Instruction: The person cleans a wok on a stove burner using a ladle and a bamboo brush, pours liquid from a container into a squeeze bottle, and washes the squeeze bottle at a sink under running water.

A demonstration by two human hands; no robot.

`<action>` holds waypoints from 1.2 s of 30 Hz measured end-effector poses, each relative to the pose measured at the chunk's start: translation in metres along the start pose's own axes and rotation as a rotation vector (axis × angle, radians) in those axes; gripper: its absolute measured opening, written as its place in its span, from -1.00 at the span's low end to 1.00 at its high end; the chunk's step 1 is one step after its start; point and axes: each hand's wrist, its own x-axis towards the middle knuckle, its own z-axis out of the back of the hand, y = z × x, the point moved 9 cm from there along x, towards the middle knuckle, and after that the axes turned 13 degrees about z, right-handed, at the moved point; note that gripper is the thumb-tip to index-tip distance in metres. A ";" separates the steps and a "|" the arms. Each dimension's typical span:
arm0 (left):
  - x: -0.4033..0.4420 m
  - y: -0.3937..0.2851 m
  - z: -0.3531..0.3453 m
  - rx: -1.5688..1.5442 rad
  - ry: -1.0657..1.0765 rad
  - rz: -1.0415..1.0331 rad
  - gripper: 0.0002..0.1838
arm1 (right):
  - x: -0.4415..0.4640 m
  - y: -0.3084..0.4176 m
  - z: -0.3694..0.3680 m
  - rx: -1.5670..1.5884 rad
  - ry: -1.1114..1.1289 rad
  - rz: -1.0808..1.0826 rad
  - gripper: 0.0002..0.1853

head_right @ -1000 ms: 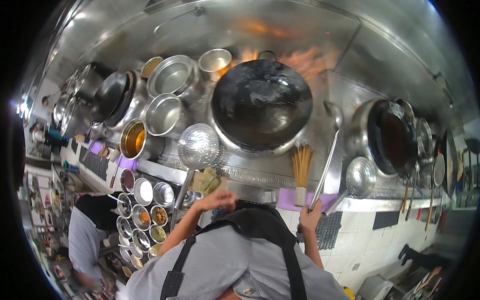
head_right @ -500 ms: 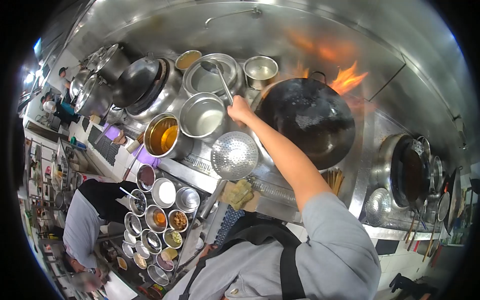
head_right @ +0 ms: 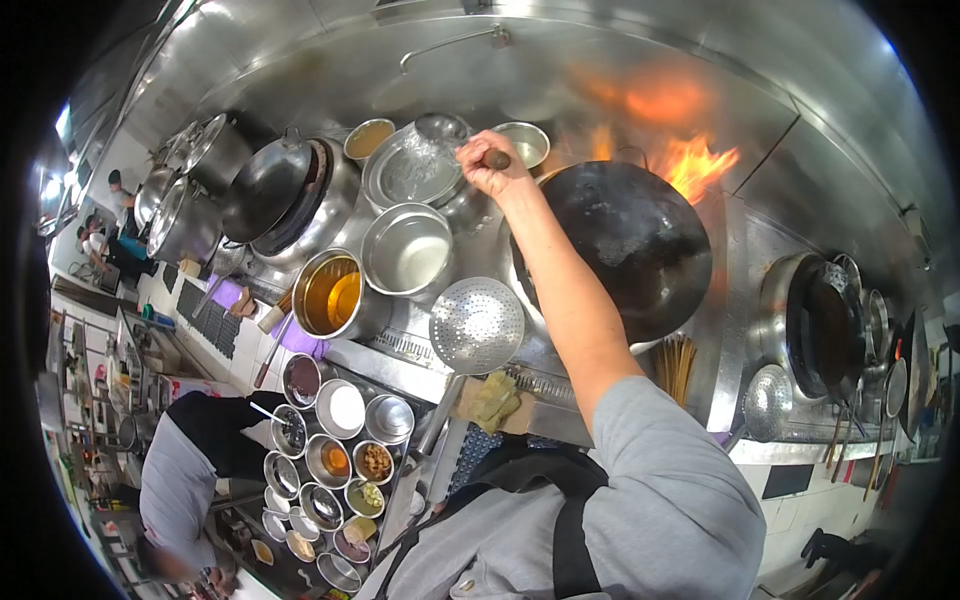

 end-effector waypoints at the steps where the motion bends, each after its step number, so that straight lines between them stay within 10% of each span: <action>1: 0.001 -0.006 0.002 0.029 -0.006 -0.016 -0.68 | -0.015 0.011 -0.015 0.066 0.048 -0.030 -0.51; 8: -0.018 -0.097 0.023 0.467 -0.153 -0.278 -0.75 | -0.143 0.123 -0.058 -0.249 0.031 0.322 -0.42; 17: -0.261 -0.486 0.002 0.260 -0.304 -1.198 -0.89 | -0.360 0.275 -0.004 -0.691 -0.121 0.610 -0.88; 19: -0.296 -0.536 -0.015 0.324 -0.648 -1.389 -0.80 | -0.407 0.297 0.018 -0.832 -0.156 0.611 -0.82; 30: -0.215 -0.618 -0.060 0.764 -0.939 -1.182 -0.84 | -0.643 0.299 0.131 -2.174 -1.092 0.723 -0.77; 36: -0.217 -0.622 -0.056 0.746 -0.802 -1.172 -0.83 | -0.585 0.238 0.092 -2.553 -0.996 1.021 -0.49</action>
